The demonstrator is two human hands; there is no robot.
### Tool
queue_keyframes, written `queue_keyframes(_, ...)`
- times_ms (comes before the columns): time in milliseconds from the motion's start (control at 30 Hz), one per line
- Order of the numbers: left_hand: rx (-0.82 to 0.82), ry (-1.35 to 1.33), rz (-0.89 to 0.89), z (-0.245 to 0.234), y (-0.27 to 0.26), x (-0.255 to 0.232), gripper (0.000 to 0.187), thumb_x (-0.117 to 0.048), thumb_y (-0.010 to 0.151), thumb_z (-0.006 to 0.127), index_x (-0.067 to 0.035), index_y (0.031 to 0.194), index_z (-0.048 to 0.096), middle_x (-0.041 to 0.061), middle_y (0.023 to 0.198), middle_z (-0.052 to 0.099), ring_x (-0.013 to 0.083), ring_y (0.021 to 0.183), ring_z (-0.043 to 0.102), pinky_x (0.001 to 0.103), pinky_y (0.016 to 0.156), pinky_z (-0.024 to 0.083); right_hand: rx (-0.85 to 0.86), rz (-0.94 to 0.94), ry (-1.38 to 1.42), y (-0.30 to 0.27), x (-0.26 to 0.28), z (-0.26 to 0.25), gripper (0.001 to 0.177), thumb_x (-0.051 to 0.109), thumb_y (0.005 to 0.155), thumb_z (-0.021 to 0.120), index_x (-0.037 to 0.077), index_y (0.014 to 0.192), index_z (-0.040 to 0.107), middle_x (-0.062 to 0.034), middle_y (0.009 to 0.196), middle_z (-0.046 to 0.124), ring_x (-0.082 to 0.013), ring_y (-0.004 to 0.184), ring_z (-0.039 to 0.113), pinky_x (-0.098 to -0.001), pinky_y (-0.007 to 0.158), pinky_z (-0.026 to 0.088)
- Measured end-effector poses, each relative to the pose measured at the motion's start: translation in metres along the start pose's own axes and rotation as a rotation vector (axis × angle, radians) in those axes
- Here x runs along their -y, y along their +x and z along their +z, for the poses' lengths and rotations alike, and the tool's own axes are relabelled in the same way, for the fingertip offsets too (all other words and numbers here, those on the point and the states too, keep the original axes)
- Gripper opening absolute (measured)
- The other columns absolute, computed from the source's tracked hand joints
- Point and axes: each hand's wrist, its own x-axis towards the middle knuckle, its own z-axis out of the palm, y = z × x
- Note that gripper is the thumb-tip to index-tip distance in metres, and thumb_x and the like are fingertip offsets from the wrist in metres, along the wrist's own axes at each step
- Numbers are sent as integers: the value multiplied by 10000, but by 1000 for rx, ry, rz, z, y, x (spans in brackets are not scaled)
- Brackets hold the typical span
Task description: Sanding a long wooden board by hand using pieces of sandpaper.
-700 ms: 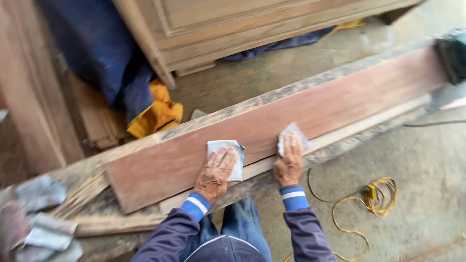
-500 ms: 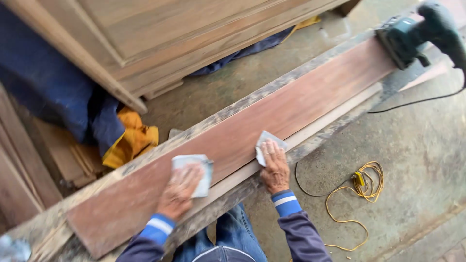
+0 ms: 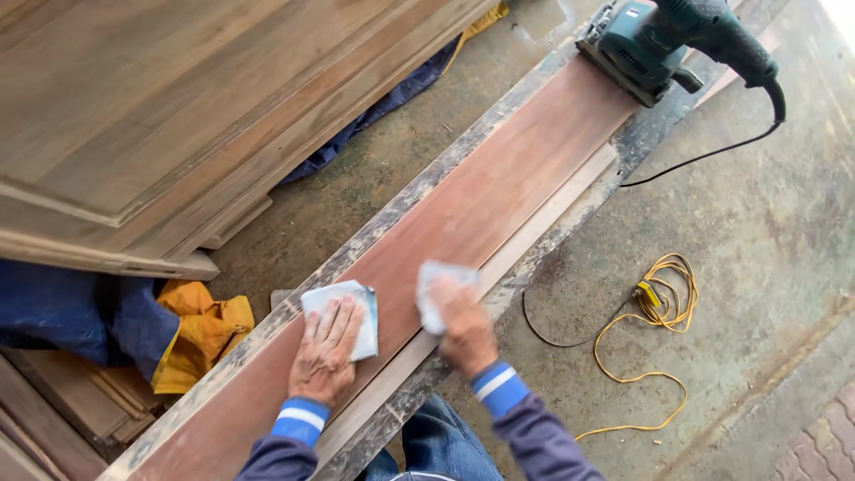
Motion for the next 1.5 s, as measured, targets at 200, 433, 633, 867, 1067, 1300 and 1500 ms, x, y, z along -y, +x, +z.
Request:
queue_keyframes(200,26,61,-30,-3,3,-4,687,-110,819,546,-122,1500,460,89,1601,406,259,1481,369,492,1232,247,-249,148,-412,67,-166,-18,359,100,905,609,9,1244,685,-228,1113,710,-285,898,686,-353,731,610)
queue_keyframes(433,54,35,-59,3,-2,-4,652,-140,814,578,-128,1460,491,71,1579,422,253,1468,387,502,1219,257,12,85,16,8,-31,-1,605,22,848,585,-29,1447,515,-282,1412,608,-445,1333,579,-559,1149,436)
queue_keyframes(633,7,26,-108,12,1,-3,604,-162,859,561,-158,1458,492,46,1581,424,245,1469,388,515,1210,282,-100,74,-167,55,-180,-11,195,172,1044,644,62,1192,704,-165,1048,708,-277,1003,671,-442,1016,562)
queue_keyframes(867,61,51,-126,11,1,-1,673,-146,803,561,-158,1470,466,56,1586,399,253,1464,369,534,1208,260,-72,273,-245,73,-140,-22,258,141,942,618,37,1153,724,-204,1132,719,-342,1109,654,-473,1010,511)
queue_keyframes(1067,89,53,-130,12,-2,1,688,-137,793,568,-164,1472,463,53,1588,398,242,1474,356,528,1218,245,19,36,-93,48,-119,-22,383,90,927,591,60,1297,688,-197,1286,715,-334,1228,631,-537,1113,430)
queue_keyframes(1300,60,36,-116,12,-3,0,663,-147,815,567,-156,1471,468,64,1589,397,247,1481,345,533,1217,244,-164,201,-555,109,-244,-18,420,138,825,643,84,1240,684,-140,1245,716,-300,1181,642,-553,1058,434)
queue_keyframes(1500,98,65,-122,13,-5,1,676,-143,797,570,-168,1464,469,49,1582,405,246,1479,355,526,1216,239,-37,14,-318,65,-130,-27,488,76,799,650,53,1286,653,-148,1246,721,-373,1193,626,-585,1130,370)
